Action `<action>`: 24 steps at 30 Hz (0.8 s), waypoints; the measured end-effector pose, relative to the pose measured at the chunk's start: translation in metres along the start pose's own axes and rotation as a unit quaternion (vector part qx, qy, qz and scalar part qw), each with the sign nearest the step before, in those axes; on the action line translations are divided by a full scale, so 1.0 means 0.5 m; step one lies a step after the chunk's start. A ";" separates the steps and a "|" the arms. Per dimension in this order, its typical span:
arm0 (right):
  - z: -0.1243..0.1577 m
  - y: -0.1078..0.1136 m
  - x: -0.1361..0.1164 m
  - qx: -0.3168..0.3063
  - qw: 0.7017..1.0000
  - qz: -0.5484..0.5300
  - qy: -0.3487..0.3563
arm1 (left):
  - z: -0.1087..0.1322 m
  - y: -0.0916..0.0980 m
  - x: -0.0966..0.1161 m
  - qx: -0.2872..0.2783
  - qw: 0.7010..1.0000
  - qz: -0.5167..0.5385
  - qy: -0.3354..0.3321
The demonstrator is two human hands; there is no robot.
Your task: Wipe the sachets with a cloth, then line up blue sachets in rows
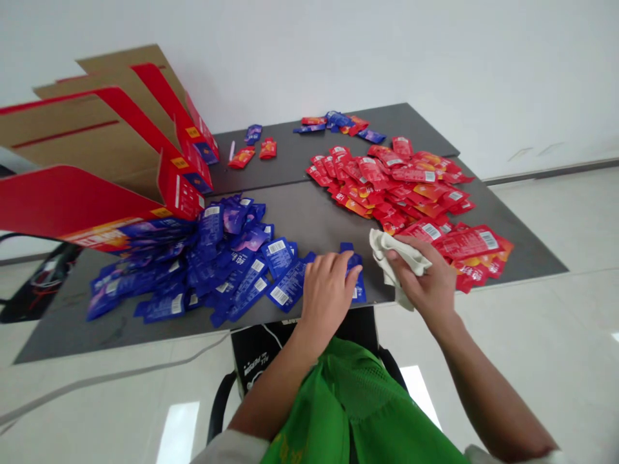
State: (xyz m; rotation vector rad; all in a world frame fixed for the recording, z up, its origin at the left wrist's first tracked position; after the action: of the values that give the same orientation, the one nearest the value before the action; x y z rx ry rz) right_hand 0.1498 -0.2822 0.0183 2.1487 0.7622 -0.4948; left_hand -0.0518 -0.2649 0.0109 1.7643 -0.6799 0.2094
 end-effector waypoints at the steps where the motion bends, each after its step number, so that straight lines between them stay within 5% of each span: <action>1: 0.024 0.008 0.010 0.008 0.999 -0.008 -0.031 | -0.020 -0.009 -0.006 -0.002 0.999 -0.027 0.018; 9: 0.132 0.012 0.056 0.033 0.986 -0.036 -0.161 | -0.092 -0.095 -0.036 -0.097 0.986 -0.113 0.079; 15: 0.139 0.001 0.066 0.028 0.985 -0.053 -0.162 | -0.122 -0.116 -0.062 -0.151 0.983 0.032 0.095; 18: 0.140 0.002 0.071 0.036 0.984 -0.048 -0.170 | -0.133 -0.098 -0.056 -0.153 0.977 0.123 0.082; 24: 0.139 0.004 0.071 0.032 0.980 -0.051 -0.192 | -0.102 0.020 0.014 -0.044 0.965 0.257 -0.039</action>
State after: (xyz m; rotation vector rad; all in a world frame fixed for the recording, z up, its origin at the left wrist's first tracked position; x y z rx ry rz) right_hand 0.1708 -0.3252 -0.0434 1.9916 0.6439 -0.9666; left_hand -0.0411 -0.2214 0.0384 1.4899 -1.1810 0.4570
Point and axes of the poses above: each hand's wrist, its own z-axis away from the middle knuckle, its own y-axis out of the back of the hand, x = y × z, the point moved 7 cm from there along -z, towards the middle knuckle, and after that the axes turned 8 degrees about y, right-handed, at the moved point
